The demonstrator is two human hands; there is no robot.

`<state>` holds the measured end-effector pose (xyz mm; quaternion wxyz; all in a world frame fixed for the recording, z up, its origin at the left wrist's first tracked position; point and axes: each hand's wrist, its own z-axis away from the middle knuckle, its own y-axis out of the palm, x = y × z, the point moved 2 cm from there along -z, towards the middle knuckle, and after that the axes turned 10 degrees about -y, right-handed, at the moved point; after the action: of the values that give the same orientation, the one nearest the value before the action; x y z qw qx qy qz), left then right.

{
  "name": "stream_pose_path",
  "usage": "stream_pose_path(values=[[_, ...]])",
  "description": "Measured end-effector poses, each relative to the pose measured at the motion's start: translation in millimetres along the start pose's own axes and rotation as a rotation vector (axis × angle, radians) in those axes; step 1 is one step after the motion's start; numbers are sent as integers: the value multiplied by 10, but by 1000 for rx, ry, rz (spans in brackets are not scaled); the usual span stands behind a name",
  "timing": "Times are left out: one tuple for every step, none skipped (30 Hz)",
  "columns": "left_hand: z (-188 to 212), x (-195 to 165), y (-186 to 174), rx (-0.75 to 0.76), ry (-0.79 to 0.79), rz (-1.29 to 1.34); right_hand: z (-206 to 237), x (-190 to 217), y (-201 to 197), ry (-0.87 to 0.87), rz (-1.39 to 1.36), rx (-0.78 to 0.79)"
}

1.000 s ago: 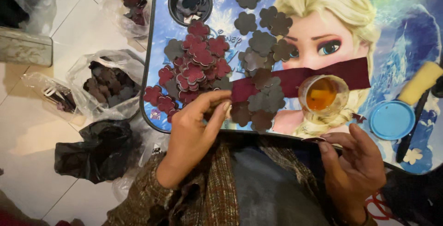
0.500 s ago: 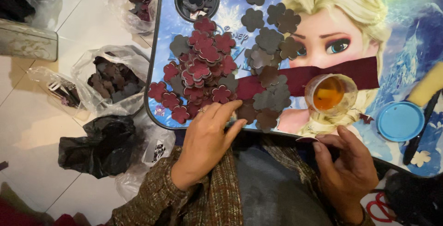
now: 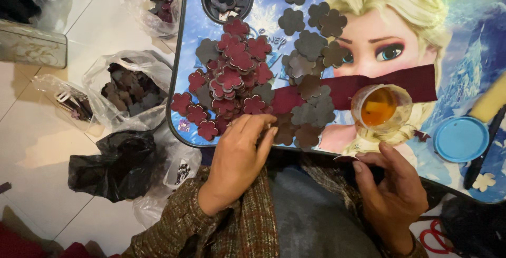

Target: The person assembles flower-shaped craft pieces by picking up a dark maroon piece and a white piece, then pressing them together. They repeat this process multiple times, handling the pieces by hand and placing the assembled units back onto the tray.

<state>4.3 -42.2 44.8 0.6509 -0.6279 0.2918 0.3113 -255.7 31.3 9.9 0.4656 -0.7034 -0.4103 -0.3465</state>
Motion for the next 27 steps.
stream_pose_path(values=[[4, 0, 5, -2, -7, -4, -7, 4, 7, -19, -2, 3], [6, -1, 4, -9, 7, -17, -16, 4, 15, -39, -4, 4], [8, -6, 3, -15, 21, -29, -25, 5, 22, -59, -5, 6], [12, -12, 3, -22, 34, -42, -30, 6, 23, -61, 8, 10], [11, -18, 6, -12, 41, -48, -36, 8, 20, -65, 21, 14], [7, -23, 8, -3, 49, -54, -41, 9, 21, -69, 34, 16], [2, -29, 10, 6, 58, -61, -45, 11, 23, -73, 41, 19], [1, -42, 15, -4, 79, -78, -48, 13, 24, -77, 48, 24], [-3, -57, 26, -15, 99, -96, -52, 14, 26, -80, 54, 28], [-7, -68, 32, -25, 119, -115, -55, 16, 27, -82, 56, 32], [-10, -70, 32, -22, 110, -104, -56, 19, 26, -82, 59, 36], [-9, -70, 34, -18, 101, -93, -55, 24, 25, -81, 63, 40], [-7, -69, 37, -14, 93, -82, -55, 30, 24, -80, 53, 37], [3, -66, 25, -38, 108, -54, -59, 33, 31, -81, 41, 33], [21, -59, 4, -62, 122, -27, -63, 39, 39, -83, 27, 30], [40, -49, -9, -86, 136, 1, -66, 50, 40, -67, 3, 28], [52, -30, -11, -89, 110, 80, -74, 66, 38, -52, -20, 23], [69, -10, -11, -90, 85, 160, -81, 86, 38, -36, -42, 17], [88, 11, -8, -89, 60, 239, -85, 113, 36, 9, -104, 5], [64, 62, 60, 38, -120, 558, -87, 150, 26, 53, -167, -4], [23, 103, 163, 166, -302, 872, -97, 187, 11, 95, -232, -11], [14, 125, 250, 298, -485, 1182, -116, 220, -5, 132, -243, -10], [18, 123, 289, 338, -495, 1211, -134, 257, -22, 169, -252, -11], [23, 111, 333, 382, -507, 1240, -150, 295, -40, 208, -260, -11], [23, 90, 383, 428, -519, 1269, -180, 324, -57, 214, -252, -10], [28, 62, 418, 446, -513, 1250, -217, 342, -61, 219, -244, -12], [40, 26, 446, 467, -507, 1231, -256, 356, -62, 225, -234, -16]])
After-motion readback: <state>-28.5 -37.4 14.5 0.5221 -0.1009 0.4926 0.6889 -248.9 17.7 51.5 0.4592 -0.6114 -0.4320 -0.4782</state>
